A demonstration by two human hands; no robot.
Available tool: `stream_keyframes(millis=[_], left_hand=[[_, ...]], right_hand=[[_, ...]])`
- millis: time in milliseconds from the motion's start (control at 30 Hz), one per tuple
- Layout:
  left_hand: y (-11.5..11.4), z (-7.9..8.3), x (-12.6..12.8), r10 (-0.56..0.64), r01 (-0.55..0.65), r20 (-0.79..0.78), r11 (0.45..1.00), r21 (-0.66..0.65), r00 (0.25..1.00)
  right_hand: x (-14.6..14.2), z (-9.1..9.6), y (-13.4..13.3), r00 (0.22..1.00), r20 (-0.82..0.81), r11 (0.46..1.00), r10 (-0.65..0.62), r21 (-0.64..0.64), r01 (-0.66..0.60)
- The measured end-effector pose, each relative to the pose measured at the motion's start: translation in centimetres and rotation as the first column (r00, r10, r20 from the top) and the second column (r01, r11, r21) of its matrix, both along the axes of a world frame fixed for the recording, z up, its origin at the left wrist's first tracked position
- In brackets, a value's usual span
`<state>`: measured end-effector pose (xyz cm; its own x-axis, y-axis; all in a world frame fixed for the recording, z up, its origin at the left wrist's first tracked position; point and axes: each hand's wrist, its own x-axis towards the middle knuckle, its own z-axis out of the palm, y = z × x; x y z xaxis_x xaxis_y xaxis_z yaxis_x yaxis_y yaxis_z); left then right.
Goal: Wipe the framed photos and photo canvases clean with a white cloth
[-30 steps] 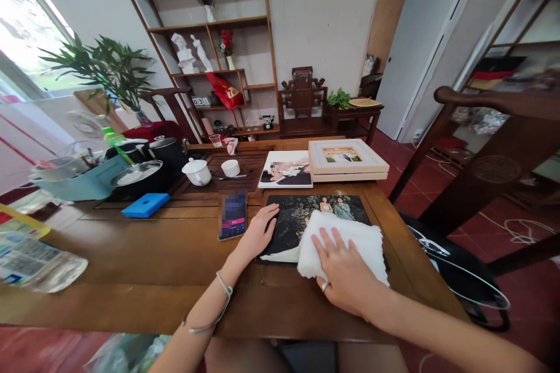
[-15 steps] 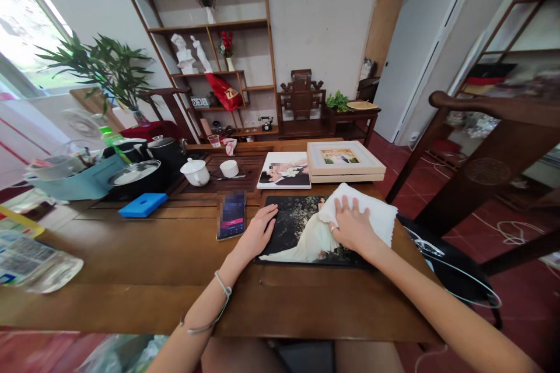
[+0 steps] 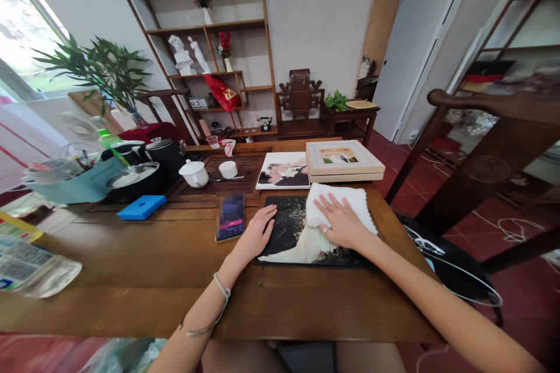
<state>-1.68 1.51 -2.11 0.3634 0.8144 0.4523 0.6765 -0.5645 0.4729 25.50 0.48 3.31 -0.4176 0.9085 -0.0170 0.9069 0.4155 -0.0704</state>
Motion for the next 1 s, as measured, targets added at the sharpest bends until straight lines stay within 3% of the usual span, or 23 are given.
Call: stream_keyframes(millis=[167,333,400,500,567,633,700,800,933,1000], left_hand=[[-0.1,0.2,0.1,-0.001,0.001,-0.015,1.000,-0.015,1.000],[-0.2,0.4,0.2,0.013,-0.013,-0.042,1.000,-0.021,0.999],[-0.2,0.4,0.2,0.014,-0.015,-0.039,1.000,-0.016,0.999],[-0.2,0.2,0.2,0.008,-0.008,-0.033,1.000,-0.009,0.999],[-0.1,0.2,0.1,0.006,-0.006,-0.028,1.000,-0.010,1.000],[-0.1,0.1,0.1,0.005,-0.005,-0.019,1.000,-0.008,1.000],[-0.1,0.1,0.0,0.003,-0.003,-0.008,1.000,0.000,1.000],[-0.1,0.1,0.0,-0.002,0.002,-0.001,1.000,0.002,1.000],[-0.2,0.2,0.1,0.003,-0.003,-0.007,1.000,-0.010,1.000],[-0.2,0.2,0.1,0.003,-0.004,-0.015,1.000,-0.012,1.000]], right_hand=[[3.0,0.6,1.5,0.967,0.065,0.969,-0.245,-0.012,0.246],[2.2,2.4,-2.1,0.955,0.157,0.954,-0.252,-0.128,0.273],[0.9,3.0,-4.1,0.976,0.160,0.973,-0.144,-0.158,0.169],[-0.8,3.0,-6.1,0.988,0.059,0.976,0.145,-0.172,-0.134],[-1.6,2.6,-6.1,0.953,-0.036,0.942,0.301,-0.146,-0.303],[-2.0,2.0,-5.3,0.935,-0.086,0.929,0.343,-0.114,-0.351],[-1.9,1.4,-4.1,0.961,-0.079,0.957,0.267,-0.098,-0.274],[-1.1,1.1,-2.4,0.999,0.000,0.997,0.039,-0.073,-0.039],[0.6,1.9,-2.4,0.956,0.118,0.958,-0.268,-0.076,0.278],[1.1,2.8,-3.6,0.949,0.152,0.951,-0.276,-0.103,0.293]])
